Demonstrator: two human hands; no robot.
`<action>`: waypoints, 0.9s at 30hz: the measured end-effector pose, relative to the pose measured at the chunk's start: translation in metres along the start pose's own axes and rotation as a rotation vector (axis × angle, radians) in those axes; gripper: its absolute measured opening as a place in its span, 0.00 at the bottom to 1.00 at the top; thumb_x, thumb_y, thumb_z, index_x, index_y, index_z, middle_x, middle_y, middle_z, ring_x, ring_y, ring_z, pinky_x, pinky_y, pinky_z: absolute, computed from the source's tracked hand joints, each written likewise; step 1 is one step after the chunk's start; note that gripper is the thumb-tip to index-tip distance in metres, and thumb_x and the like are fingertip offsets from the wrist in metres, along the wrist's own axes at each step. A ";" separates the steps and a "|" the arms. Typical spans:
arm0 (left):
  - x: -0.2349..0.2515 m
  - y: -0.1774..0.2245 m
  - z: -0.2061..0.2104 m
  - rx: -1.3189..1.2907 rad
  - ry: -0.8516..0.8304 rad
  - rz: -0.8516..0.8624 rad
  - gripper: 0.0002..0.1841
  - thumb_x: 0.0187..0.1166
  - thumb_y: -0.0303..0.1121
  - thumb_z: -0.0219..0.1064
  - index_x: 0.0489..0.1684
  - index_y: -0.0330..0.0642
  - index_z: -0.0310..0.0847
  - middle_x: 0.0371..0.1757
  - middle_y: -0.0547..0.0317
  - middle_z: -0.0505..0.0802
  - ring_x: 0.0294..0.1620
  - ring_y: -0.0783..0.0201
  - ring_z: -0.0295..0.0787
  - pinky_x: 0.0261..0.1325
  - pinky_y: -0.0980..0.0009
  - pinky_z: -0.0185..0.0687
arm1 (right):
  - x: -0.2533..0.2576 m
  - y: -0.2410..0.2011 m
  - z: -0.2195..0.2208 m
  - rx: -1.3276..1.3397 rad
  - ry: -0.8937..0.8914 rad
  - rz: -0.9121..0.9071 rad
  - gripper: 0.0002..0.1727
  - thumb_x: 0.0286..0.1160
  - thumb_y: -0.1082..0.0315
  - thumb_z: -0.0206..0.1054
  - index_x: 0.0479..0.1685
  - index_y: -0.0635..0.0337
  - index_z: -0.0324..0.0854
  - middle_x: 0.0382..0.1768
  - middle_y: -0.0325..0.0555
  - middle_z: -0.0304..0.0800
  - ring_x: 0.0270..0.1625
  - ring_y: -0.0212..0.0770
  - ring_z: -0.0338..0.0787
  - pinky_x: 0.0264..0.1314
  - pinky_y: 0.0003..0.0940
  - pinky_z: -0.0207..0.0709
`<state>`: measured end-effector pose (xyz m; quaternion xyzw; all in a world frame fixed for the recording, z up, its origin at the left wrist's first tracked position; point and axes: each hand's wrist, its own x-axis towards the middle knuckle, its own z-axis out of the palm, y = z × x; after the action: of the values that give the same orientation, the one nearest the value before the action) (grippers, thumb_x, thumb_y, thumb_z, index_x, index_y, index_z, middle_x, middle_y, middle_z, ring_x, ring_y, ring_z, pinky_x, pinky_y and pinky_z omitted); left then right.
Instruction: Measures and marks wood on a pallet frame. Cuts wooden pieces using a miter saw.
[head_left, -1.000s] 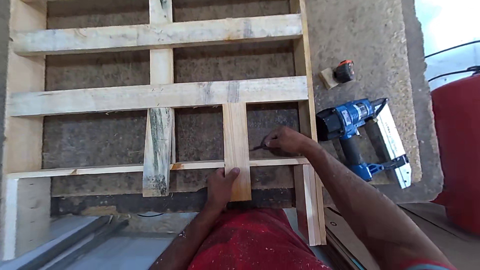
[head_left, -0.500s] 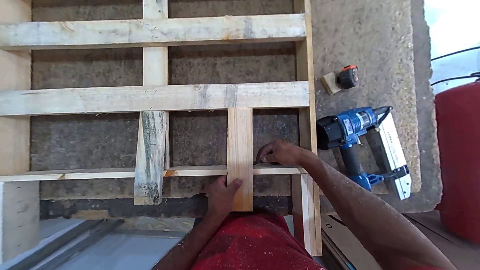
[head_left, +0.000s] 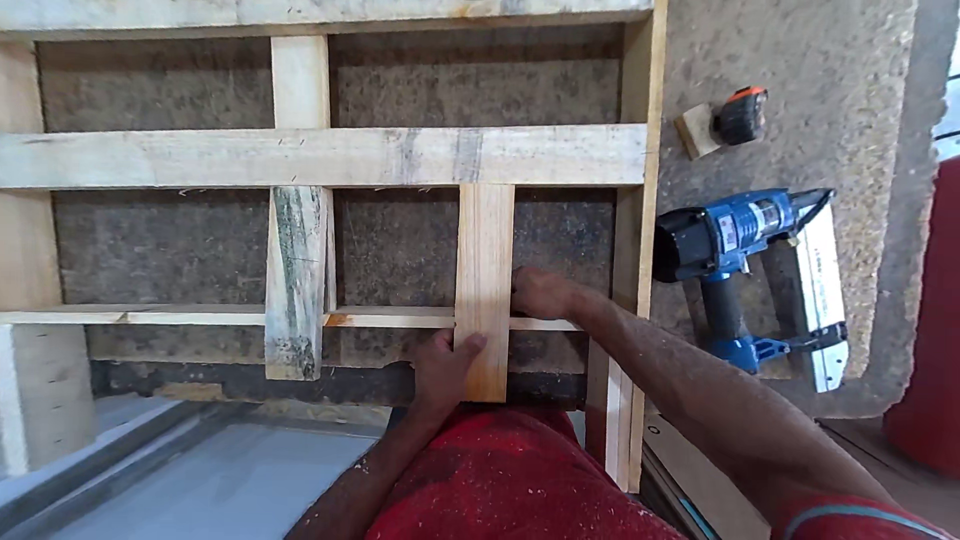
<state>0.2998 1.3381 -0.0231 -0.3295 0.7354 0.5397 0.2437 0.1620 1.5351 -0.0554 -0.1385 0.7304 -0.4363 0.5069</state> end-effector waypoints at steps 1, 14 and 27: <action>0.000 0.001 0.000 -0.002 0.000 0.001 0.13 0.74 0.42 0.79 0.39 0.40 0.90 0.29 0.55 0.96 0.30 0.59 0.95 0.39 0.56 0.94 | -0.002 0.003 -0.005 -0.014 -0.010 -0.021 0.10 0.80 0.65 0.67 0.30 0.56 0.88 0.27 0.41 0.89 0.31 0.37 0.87 0.38 0.42 0.80; 0.000 -0.002 -0.002 -0.034 -0.007 0.031 0.14 0.74 0.43 0.79 0.42 0.41 0.91 0.31 0.55 0.96 0.32 0.59 0.96 0.42 0.55 0.95 | -0.020 0.020 -0.048 -0.098 -0.104 -0.011 0.08 0.83 0.64 0.68 0.45 0.51 0.94 0.42 0.37 0.94 0.46 0.33 0.89 0.52 0.39 0.82; 0.002 -0.004 -0.007 0.010 -0.075 0.049 0.21 0.76 0.55 0.75 0.45 0.43 0.91 0.35 0.55 0.96 0.38 0.58 0.95 0.48 0.49 0.92 | -0.126 -0.028 -0.052 -0.427 0.357 0.179 0.10 0.86 0.56 0.66 0.46 0.43 0.93 0.38 0.37 0.93 0.42 0.40 0.91 0.49 0.55 0.84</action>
<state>0.3015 1.3299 -0.0253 -0.2896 0.7362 0.5540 0.2595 0.1665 1.6262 0.0496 -0.0981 0.8928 -0.2434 0.3662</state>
